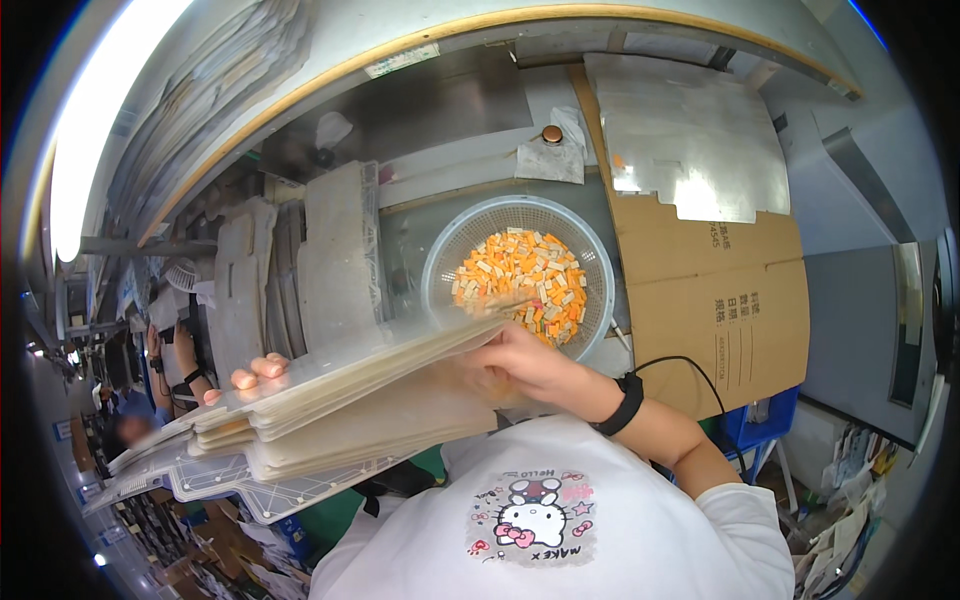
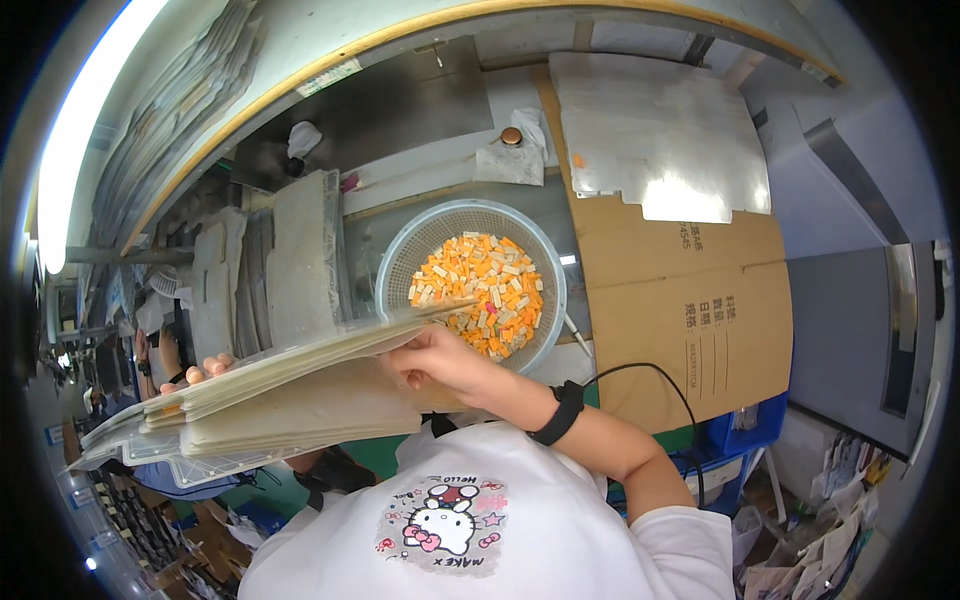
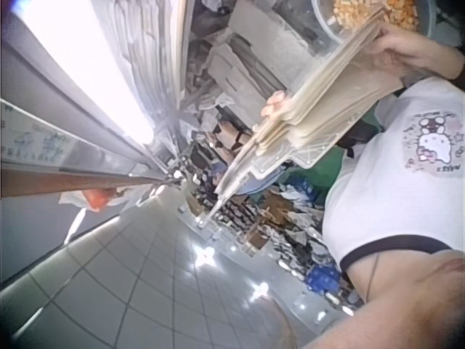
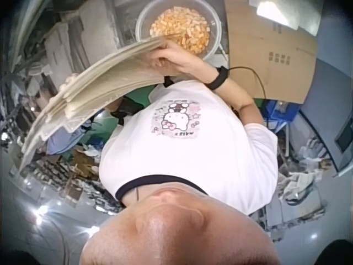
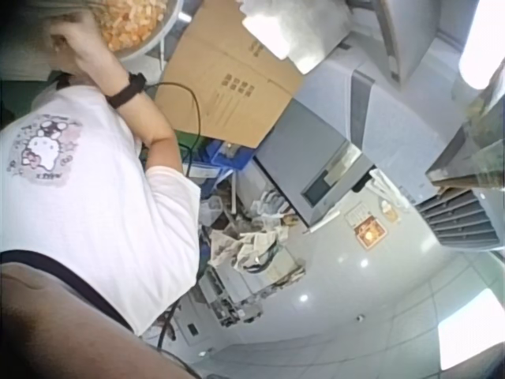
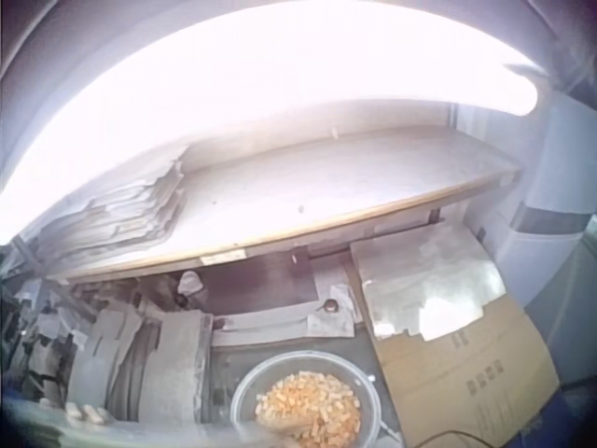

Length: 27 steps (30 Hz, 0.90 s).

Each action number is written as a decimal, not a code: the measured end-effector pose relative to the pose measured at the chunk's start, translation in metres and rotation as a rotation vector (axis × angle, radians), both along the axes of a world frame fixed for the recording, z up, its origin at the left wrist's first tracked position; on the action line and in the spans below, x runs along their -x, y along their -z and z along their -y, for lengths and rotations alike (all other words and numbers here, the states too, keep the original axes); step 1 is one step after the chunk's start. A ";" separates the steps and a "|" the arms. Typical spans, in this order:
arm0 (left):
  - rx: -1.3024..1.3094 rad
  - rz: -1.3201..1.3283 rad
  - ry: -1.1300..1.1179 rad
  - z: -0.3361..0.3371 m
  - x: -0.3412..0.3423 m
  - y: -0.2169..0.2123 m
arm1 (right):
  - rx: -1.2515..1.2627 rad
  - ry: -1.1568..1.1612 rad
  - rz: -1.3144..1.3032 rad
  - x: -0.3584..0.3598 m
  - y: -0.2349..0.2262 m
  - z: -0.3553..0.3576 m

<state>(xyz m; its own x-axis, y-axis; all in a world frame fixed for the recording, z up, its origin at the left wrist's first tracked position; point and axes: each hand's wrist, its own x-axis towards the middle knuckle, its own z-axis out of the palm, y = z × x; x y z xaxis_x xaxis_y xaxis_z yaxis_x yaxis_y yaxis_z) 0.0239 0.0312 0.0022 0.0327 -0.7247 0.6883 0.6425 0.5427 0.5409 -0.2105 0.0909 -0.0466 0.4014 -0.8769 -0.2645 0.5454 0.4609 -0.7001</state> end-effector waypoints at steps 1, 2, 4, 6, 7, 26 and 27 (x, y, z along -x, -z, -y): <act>0.006 0.006 -0.004 0.000 -0.001 0.001 | -0.113 0.003 0.143 -0.001 -0.003 0.002; 0.007 0.008 -0.009 0.000 -0.002 0.001 | -0.227 0.007 0.286 -0.002 -0.005 0.004; 0.012 0.018 -0.011 0.000 -0.004 0.003 | -0.300 0.029 0.332 -0.005 -0.005 0.006; 0.014 0.026 -0.002 0.002 -0.003 0.007 | -0.373 0.057 0.377 -0.004 -0.005 0.007; 0.019 0.030 -0.002 0.002 -0.003 0.008 | -0.388 0.076 0.385 -0.004 -0.004 0.007; 0.262 0.354 0.230 0.008 0.004 -0.017 | 0.742 0.379 -1.085 0.059 -0.085 0.000; 0.260 0.352 0.298 0.013 0.005 -0.016 | 0.897 0.391 -1.046 0.058 -0.099 -0.002</act>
